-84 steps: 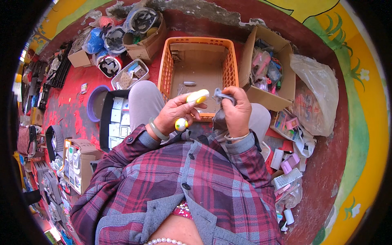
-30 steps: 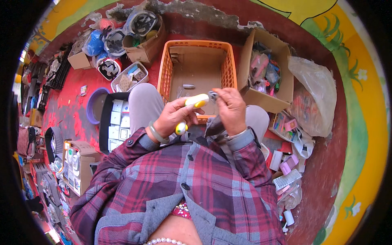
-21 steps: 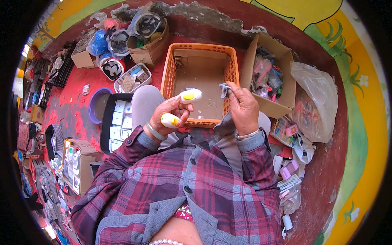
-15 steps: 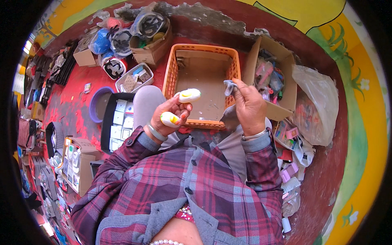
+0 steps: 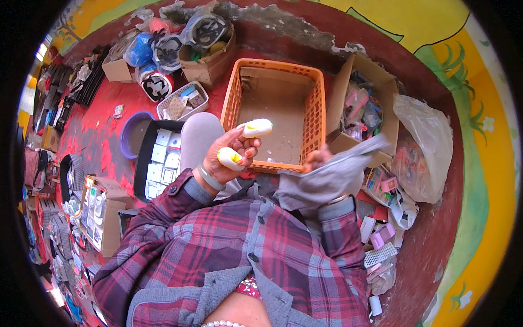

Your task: The person wipes plastic doll accessories with a cloth by hand, dipping the cloth into a bowl of water and then rubbing the surfaces of the items one at a time.

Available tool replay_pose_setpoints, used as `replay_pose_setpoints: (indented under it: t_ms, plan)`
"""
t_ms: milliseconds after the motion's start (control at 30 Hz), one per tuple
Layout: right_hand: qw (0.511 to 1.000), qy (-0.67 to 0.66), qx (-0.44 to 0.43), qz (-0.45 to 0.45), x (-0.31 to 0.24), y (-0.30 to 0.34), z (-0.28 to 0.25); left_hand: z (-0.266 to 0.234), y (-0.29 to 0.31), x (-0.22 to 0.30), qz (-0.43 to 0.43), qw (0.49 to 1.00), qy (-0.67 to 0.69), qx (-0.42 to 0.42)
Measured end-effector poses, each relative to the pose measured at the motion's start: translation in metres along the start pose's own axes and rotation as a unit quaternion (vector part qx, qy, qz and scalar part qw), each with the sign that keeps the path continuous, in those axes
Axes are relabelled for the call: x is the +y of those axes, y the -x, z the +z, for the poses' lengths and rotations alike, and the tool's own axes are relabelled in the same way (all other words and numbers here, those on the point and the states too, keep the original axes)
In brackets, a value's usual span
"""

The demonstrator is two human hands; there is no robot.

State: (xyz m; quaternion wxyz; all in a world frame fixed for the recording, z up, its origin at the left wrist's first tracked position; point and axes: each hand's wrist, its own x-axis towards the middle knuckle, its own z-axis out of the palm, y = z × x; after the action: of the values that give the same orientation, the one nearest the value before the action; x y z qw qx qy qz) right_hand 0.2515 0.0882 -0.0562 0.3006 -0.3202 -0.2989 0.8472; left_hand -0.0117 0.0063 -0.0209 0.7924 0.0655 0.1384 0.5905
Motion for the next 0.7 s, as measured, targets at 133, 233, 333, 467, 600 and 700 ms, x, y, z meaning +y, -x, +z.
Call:
replay_pose_setpoints:
  t_ms: [133,233,333,467,600,700]
  plan:
    - [0.995,-0.071,0.068,-0.015,0.007,0.007,0.036,0.001,0.008,-0.004,-0.013,1.000,-0.007,0.017]
    - [0.985,-0.059,0.163,0.003,0.016,-0.005,0.020,0.007,0.010,-0.004,-0.024,0.999,-0.024,-0.005]
    - [0.995,-0.054,0.077,-0.020,0.004,-0.010,0.016,0.004,0.009,-0.004,-0.028,0.999,-0.035,-0.031]
    - [0.997,-0.069,-0.005,-0.044,-0.010,-0.012,0.025,0.012,0.008,-0.007,-0.031,0.999,-0.033,0.001]
    - [0.988,-0.117,0.023,-0.103,-0.016,-0.009,0.052,0.013,0.010,-0.012,-0.019,0.999,-0.029,-0.021]
    - [0.975,-0.204,-0.041,-0.082,-0.010,-0.016,0.068,0.013,0.007,-0.014,-0.031,0.999,-0.014,-0.040]
